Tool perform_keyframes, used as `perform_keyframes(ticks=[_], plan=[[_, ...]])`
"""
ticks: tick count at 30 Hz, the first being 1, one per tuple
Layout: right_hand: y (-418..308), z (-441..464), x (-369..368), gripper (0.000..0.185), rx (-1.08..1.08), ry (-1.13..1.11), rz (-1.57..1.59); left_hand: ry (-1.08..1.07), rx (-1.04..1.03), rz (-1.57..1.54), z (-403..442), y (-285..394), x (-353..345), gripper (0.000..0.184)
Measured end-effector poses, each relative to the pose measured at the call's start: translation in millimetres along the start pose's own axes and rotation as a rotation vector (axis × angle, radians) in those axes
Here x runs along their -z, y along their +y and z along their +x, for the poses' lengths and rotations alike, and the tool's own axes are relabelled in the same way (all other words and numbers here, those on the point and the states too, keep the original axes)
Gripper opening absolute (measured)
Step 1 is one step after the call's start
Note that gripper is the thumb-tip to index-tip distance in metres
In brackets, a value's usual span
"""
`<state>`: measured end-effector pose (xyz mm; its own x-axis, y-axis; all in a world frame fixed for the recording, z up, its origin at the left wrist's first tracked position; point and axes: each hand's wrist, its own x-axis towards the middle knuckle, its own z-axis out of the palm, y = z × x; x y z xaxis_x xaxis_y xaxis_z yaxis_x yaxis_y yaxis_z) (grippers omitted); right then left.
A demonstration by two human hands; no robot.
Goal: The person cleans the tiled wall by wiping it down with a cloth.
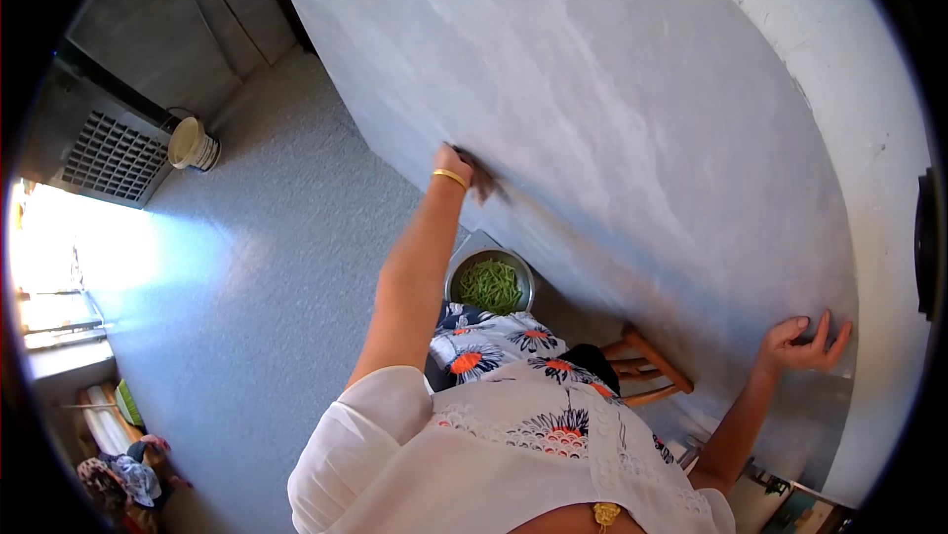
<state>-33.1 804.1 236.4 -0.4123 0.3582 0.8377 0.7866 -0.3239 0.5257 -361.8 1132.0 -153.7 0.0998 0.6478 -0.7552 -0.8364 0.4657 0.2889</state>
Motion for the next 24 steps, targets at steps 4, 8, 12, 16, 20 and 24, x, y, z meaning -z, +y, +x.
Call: perform_keyframes(ticks=[4, 8, 12, 16, 20, 24], plan=[[-2, 0, 1, 0.024, -0.007, -0.001, -0.018, 0.172, -0.325, -0.014, -63, 34, -52, 0.026], [-4, 7, 2, 0.023, -0.012, -0.017, 0.039, 0.380, -0.659, 0.393, -130, 9, -80, 0.040], [-7, 1, -3, 0.022, -0.040, 0.031, 0.027, 0.394, -0.861, 0.722, -180, -63, -89, 0.051], [-12, 2, -7, 0.022, -0.058, 0.062, 0.032, 0.140, -1.094, 0.800, -234, -155, -81, 0.057], [-15, 5, -4, 0.021, -0.095, 0.062, 0.114, -0.289, -1.416, 0.852, -315, -193, -88, 0.065], [-9, 1, 3, 0.020, -0.089, 0.029, 0.292, -0.715, -1.881, 1.036, -344, -197, -107, 0.050]])
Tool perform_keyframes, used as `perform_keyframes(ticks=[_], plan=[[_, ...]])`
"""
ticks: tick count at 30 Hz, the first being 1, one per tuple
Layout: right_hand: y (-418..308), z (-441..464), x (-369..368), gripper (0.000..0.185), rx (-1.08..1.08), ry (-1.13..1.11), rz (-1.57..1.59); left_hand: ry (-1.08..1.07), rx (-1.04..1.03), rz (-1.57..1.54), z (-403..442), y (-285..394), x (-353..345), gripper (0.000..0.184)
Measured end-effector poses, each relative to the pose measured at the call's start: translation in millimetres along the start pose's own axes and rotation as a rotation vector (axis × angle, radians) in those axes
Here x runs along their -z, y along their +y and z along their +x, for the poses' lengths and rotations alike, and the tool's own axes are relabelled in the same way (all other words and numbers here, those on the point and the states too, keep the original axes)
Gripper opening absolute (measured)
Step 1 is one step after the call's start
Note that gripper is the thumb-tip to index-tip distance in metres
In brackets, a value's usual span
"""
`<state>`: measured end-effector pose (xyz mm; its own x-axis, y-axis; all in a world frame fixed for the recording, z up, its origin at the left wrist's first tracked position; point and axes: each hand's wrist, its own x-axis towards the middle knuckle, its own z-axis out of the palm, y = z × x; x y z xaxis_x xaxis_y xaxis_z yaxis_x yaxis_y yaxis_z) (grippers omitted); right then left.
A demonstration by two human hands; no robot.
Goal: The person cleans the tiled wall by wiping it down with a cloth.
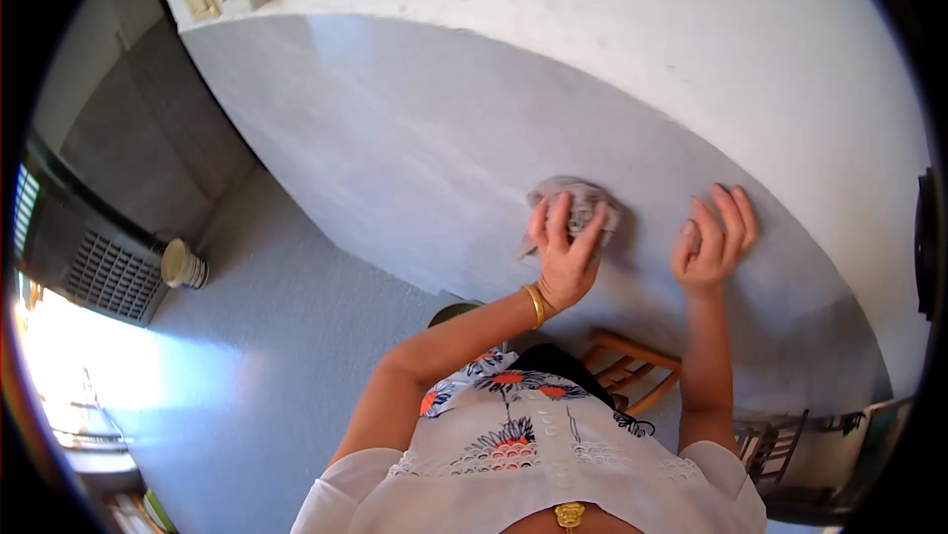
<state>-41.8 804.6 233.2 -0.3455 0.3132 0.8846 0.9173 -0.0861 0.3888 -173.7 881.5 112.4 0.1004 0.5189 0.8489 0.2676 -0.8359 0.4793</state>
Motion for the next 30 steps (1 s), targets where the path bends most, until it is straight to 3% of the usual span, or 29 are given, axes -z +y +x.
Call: perform_keyframes(ticks=[1, 3, 4, 10, 13, 16, 19, 21, 23, 29, 30], plan=[[2, -1, 3, 0.020, -0.019, -0.017, 0.133, -0.005, -0.015, -0.015, 15, 6, 0, 0.050], [10, -6, 13, 0.018, -0.049, 0.032, 0.173, -0.030, -0.402, 0.138, 47, 16, 4, 0.046], [13, -10, 21, 0.018, -0.080, 0.092, 0.112, -0.032, -0.477, 0.198, 62, 23, 6, 0.041], [43, -52, 52, 0.020, -0.358, 0.110, -0.166, -0.002, -0.741, 0.112, 114, 74, -8, 0.028], [51, -69, 48, 0.022, -0.307, 0.105, -0.251, 0.000, -0.819, 0.042, 119, 86, -14, 0.017], [53, -75, 39, 0.024, -0.259, 0.147, -0.263, -0.009, -1.047, 0.120, 125, 64, -10, 0.006], [54, -79, 38, 0.024, -0.267, 0.149, -0.248, 0.023, -1.090, 0.177, 131, 26, 10, 0.013], [55, -78, 37, 0.025, -0.260, 0.159, -0.251, -0.108, -1.046, 0.361, 140, -4, 39, 0.017], [56, -78, 35, 0.025, -0.236, 0.181, -0.254, -0.003, -0.968, 0.486, 145, -46, 58, 0.028], [55, -76, 35, 0.025, -0.231, 0.215, -0.262, 0.218, -0.424, 0.472, 153, -136, 113, 0.043], [55, -75, 34, 0.025, -0.229, 0.216, -0.266, 0.224, -0.430, 0.476, 155, -142, 113, 0.043]])
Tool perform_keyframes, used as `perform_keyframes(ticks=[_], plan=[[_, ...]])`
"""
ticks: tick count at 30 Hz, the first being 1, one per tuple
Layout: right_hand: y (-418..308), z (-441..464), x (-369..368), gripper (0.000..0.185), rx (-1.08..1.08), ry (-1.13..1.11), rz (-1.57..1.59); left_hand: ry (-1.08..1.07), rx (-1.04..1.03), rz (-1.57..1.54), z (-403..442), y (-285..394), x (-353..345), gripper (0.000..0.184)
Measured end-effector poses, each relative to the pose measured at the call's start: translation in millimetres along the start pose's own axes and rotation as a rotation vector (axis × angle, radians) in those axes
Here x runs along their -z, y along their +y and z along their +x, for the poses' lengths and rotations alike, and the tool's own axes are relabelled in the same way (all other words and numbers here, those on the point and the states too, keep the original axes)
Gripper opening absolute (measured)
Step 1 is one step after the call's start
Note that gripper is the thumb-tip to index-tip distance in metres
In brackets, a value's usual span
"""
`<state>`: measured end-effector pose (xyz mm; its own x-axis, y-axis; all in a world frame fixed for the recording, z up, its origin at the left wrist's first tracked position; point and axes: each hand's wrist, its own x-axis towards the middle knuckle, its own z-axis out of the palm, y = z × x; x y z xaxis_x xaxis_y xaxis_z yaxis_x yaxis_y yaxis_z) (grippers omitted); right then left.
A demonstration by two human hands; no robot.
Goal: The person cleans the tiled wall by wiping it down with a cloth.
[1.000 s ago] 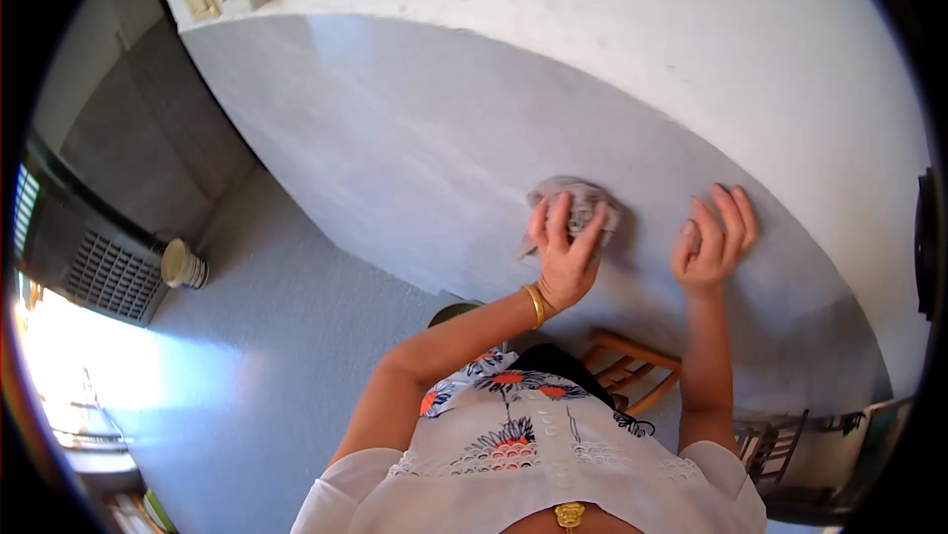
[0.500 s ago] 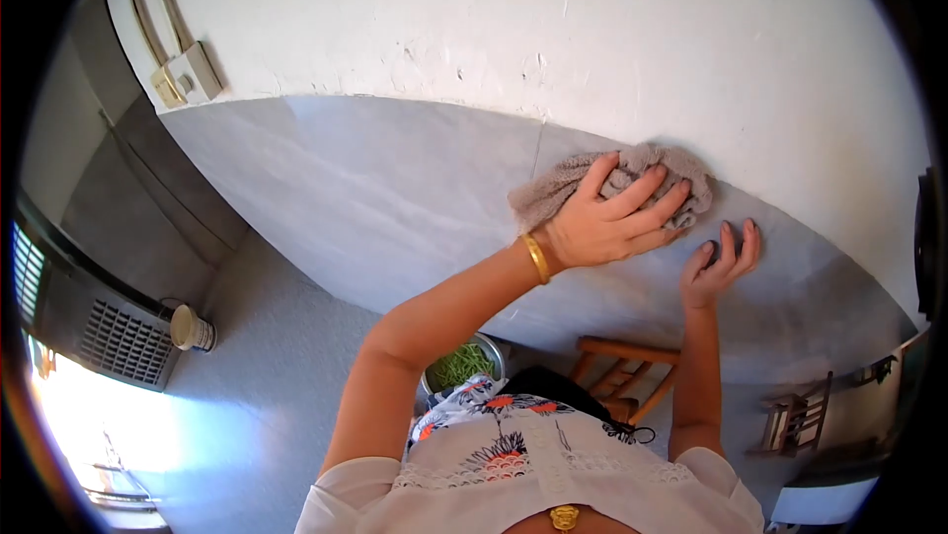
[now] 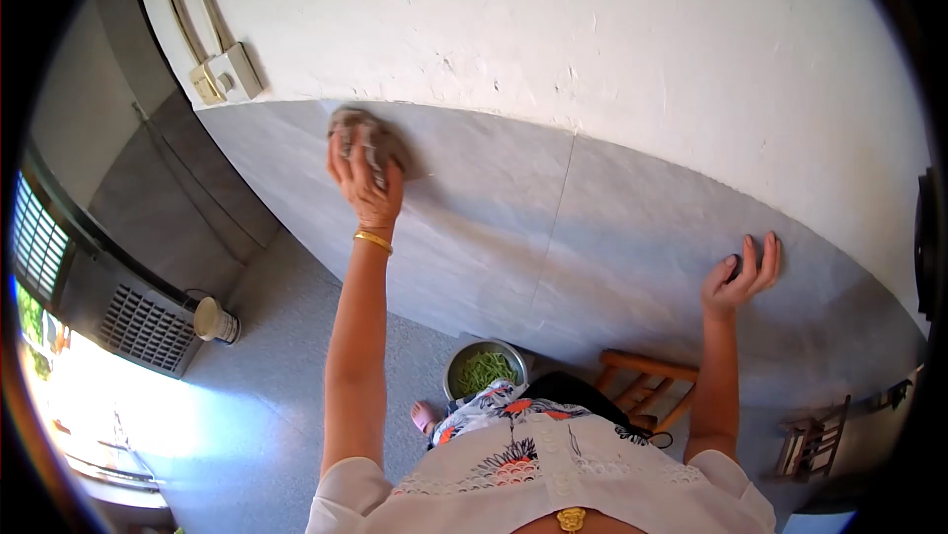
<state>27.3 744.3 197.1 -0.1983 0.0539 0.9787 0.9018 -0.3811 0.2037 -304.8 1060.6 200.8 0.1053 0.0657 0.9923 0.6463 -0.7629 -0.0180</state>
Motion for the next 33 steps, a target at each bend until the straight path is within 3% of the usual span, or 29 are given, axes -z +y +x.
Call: perform_keyframes(ticks=[2, 3, 5, 8, 13, 16, 17, 19, 20, 22, 23, 25, 26, 27, 29, 31, 33], plan=[[0, 0, 0, 0.025, -0.005, 0.002, -0.002, 0.158, 0.490, -0.019, -2, -12, -8, 0.047], [-1, -1, 0, 0.025, -0.008, -0.006, -0.009, 0.160, 0.486, -0.016, 2, -10, -12, 0.047], [-2, 0, 0, 0.025, -0.013, -0.009, -0.013, 0.281, 0.880, 0.025, 10, 7, -24, 0.051], [-3, 0, 0, 0.025, -0.013, -0.014, -0.024, 0.253, 0.779, -0.081, 15, 74, -24, 0.049], [-6, -3, -2, 0.026, -0.019, -0.032, -0.036, 0.101, 0.324, -0.274, -4, 183, -18, 0.049], [-28, 1, 6, 0.032, -0.206, -0.126, 0.119, -0.048, 0.066, -0.367, -8, 230, -11, 0.046], [-38, 3, 11, 0.035, -0.239, -0.183, 0.181, -0.050, 0.063, -0.393, -8, 242, -6, 0.046], [-50, -2, 17, 0.044, -0.317, -0.214, 0.527, -0.347, -0.033, -0.735, 4, 267, 11, 0.053], [-61, -1, 20, 0.044, -0.321, -0.215, 0.496, -0.348, -0.041, -0.765, 7, 282, 18, 0.053], [-79, -2, 29, 0.047, -0.743, 0.097, 1.180, -0.835, 0.540, -1.778, 8, 311, 29, 0.062], [-74, -5, 41, 0.047, -0.745, 0.103, 1.150, -0.852, 0.529, -1.801, 3, 318, 32, 0.062], [-65, -9, 63, 0.048, -1.015, -0.081, 0.993, -1.128, 0.712, -2.313, 2, 321, 38, 0.074], [-57, -10, 68, 0.049, -1.064, -0.092, 1.075, -1.117, 0.489, -2.261, 4, 319, 38, 0.080], [-49, -12, 73, 0.049, -1.068, -0.083, 1.056, -1.132, 0.479, -2.274, 11, 317, 43, 0.080], [-29, -15, 80, 0.047, -1.020, -0.057, 0.725, -1.126, 0.037, -1.677, 19, 313, 49, 0.077], [4, -2, 80, 0.044, -0.841, 0.140, 0.358, -0.949, -0.173, -1.094, 18, 299, 54, 0.073], [39, 8, 77, 0.040, -0.750, 0.211, 0.062, -0.715, -0.206, -0.803, 7, 277, 41, 0.068]])
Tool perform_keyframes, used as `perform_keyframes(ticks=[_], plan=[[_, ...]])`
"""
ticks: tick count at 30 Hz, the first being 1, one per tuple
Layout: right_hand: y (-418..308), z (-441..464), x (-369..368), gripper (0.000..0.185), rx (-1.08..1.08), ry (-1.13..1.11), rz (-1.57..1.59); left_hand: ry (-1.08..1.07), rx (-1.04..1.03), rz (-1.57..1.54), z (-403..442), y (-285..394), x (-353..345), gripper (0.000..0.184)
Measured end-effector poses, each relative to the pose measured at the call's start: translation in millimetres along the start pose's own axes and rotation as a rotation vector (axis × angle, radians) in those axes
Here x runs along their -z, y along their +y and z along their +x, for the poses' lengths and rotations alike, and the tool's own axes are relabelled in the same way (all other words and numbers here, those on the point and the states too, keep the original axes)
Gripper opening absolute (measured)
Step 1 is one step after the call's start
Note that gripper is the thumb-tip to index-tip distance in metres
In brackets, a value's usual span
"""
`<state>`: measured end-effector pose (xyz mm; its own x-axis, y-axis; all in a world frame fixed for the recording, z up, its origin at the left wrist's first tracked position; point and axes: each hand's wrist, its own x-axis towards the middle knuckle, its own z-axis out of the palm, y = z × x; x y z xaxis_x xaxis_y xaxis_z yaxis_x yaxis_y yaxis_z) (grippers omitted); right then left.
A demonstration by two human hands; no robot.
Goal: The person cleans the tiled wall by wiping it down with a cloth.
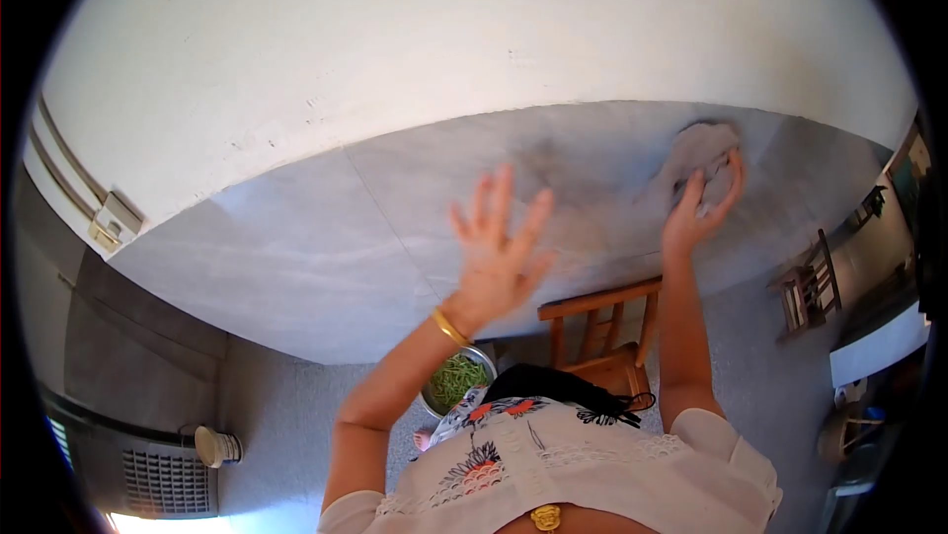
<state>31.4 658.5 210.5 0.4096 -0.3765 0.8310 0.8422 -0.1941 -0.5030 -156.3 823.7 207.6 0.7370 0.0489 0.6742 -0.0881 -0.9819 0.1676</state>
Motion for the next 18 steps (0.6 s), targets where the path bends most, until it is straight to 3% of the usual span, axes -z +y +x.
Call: perform_keyframes(ticks=[2, 4, 6, 9, 13, 16, 18], plan=[[19, 17, -15, 0.038, 0.004, 0.011, -0.030, 0.158, -0.001, 0.335, -15, -41, 0, 0.066], [16, 16, -25, 0.036, 0.007, 0.020, -0.051, 0.238, 0.109, 0.428, -24, -69, 12, 0.062], [-11, -7, -50, 0.032, 0.184, 0.065, -0.332, 0.245, 0.161, 0.544, -30, -92, 17, 0.057], [-43, -61, -99, 0.026, 0.368, 0.110, -0.239, 0.283, 0.168, 0.679, -34, -114, 14, 0.051], [-79, -119, -99, 0.021, 0.790, -0.368, -0.095, 0.344, 0.064, 0.753, -39, -136, 9, 0.049], [-62, -115, -93, 0.025, 0.891, -0.428, -0.027, 0.365, -0.016, 0.770, -39, -145, 12, 0.051], [-30, -93, -86, 0.032, 0.914, -0.303, -0.095, 0.383, -0.026, 0.791, -39, -146, 10, 0.052]])
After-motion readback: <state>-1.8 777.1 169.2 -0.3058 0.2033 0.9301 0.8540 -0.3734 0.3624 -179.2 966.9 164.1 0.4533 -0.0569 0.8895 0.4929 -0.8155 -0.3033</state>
